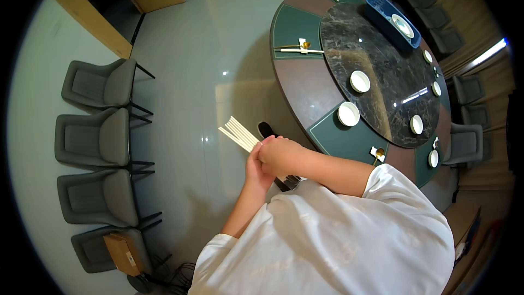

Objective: The person clears a large round dining table by placing bowls and glasses into a blue plastic bin, then gathers several pairs of chopsticks and holds them in one hand.

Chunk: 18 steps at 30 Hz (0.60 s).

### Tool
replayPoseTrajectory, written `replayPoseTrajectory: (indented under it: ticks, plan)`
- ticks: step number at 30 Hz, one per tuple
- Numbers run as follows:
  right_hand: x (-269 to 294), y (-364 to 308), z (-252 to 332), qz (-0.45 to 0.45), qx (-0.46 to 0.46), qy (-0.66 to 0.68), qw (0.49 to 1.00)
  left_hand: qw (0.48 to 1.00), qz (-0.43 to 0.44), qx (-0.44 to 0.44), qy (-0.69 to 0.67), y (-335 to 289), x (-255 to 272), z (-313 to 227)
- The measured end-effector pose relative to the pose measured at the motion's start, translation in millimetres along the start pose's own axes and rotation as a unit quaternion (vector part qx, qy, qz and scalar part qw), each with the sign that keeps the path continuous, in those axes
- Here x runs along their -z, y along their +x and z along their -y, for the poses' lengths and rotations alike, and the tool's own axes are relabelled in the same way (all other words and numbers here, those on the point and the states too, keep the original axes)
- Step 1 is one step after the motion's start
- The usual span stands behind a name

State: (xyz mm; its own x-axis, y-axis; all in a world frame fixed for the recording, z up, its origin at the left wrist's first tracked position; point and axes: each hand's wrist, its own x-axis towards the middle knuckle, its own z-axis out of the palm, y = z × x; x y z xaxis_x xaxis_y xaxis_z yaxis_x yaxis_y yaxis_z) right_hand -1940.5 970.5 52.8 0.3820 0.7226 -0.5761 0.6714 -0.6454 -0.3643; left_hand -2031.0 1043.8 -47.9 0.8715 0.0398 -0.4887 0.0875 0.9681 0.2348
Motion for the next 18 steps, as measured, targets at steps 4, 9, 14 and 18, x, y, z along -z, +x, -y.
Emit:
replayPoseTrajectory:
  ticks: [4,9,14,18]
  plan:
    - [38,20,-6,-0.023,0.037,0.061,0.997,1.0,-0.02,-0.024,0.003,29,8,-32]
    - [104,98,-87,-0.186,0.009,0.257,0.948,0.992,-0.062,-0.105,0.014,73,-9,-97]
    - [107,254,-260,-0.166,-0.166,0.742,0.628,0.988,-0.059,-0.136,0.034,125,-35,-161]
    - [64,344,-371,-0.233,-0.281,0.836,0.409,0.986,-0.089,-0.132,0.053,167,-62,-192]
